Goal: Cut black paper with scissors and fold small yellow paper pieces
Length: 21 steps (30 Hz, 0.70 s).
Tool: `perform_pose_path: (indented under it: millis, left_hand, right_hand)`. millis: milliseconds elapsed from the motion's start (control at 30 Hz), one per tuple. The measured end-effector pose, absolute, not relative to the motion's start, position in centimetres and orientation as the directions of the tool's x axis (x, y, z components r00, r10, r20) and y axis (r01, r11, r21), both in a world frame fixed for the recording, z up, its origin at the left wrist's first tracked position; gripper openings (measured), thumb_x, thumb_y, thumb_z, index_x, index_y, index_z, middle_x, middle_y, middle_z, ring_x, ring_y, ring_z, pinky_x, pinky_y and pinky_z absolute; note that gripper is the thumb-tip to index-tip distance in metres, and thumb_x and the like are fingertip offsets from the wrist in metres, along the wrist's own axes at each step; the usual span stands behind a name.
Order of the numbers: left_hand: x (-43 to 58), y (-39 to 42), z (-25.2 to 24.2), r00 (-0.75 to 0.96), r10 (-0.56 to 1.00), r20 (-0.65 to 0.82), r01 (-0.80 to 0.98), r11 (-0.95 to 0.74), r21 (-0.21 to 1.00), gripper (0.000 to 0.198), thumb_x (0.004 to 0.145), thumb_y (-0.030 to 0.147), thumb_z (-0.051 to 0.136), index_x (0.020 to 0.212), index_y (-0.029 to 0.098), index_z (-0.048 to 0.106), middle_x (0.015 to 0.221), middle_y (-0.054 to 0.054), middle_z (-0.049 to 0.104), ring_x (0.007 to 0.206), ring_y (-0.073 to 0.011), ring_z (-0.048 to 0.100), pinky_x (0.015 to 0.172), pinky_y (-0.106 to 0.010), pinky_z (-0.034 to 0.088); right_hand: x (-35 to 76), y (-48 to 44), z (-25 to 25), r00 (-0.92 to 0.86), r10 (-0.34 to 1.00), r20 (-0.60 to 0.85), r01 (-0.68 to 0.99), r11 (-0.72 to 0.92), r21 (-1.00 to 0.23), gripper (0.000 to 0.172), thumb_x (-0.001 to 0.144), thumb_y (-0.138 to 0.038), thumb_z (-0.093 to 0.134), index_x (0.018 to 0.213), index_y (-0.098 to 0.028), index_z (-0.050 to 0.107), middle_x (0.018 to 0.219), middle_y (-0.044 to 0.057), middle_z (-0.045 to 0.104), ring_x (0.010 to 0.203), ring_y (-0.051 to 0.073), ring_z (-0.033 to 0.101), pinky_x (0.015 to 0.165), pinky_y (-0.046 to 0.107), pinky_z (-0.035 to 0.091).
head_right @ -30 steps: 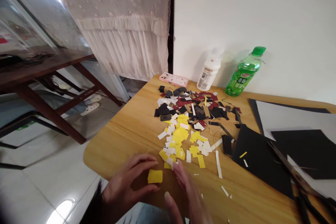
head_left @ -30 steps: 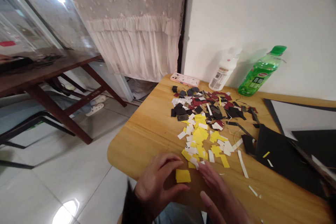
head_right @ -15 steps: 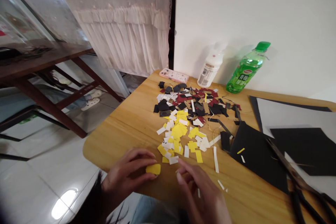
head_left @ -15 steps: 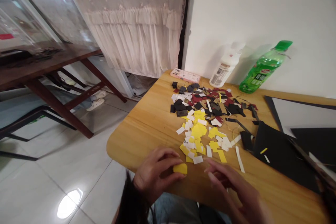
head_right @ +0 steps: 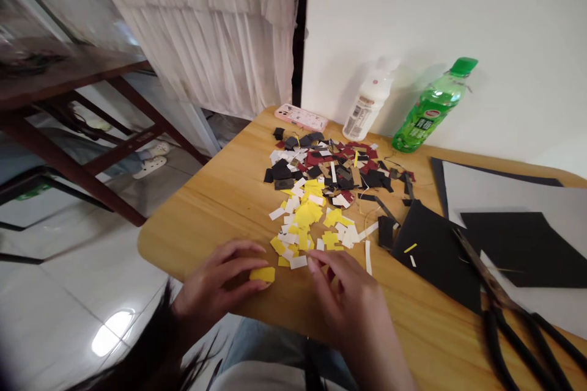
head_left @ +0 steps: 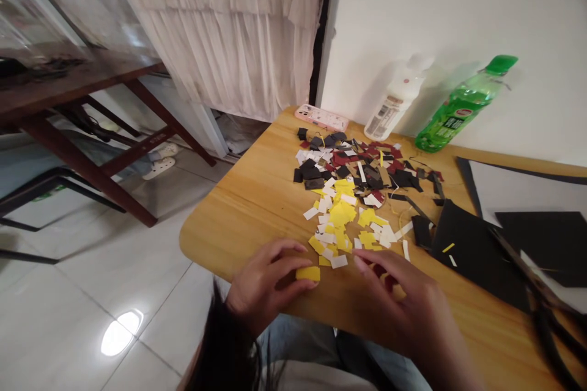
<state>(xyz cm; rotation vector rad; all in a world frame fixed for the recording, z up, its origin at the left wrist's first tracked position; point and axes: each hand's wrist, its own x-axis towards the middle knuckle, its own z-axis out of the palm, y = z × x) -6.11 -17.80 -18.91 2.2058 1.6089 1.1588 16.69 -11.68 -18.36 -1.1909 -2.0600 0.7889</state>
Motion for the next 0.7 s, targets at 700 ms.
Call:
perform_pose_path:
  millis: [700]
  left_hand:
    - [-6.6, -17.8, -18.9, 0.124, 0.888, 0.443, 0.687, -0.399, 0.607, 0.018, 0.091, 0.033, 0.069, 0.094, 0.017, 0.074, 0.096, -0.009, 0.075, 0.088, -0.021, 0.072, 0.078, -0.033, 0.061]
  right_hand:
    - [14.3, -7.8, -17.4, -0.425, 0.887, 0.182, 0.606, 0.428, -0.67, 0.006, 0.081, -0.018, 0.065, 0.085, -0.022, 0.065, 0.086, 0.006, 0.07, 0.082, 0.026, 0.066, 0.077, 0.04, 0.053]
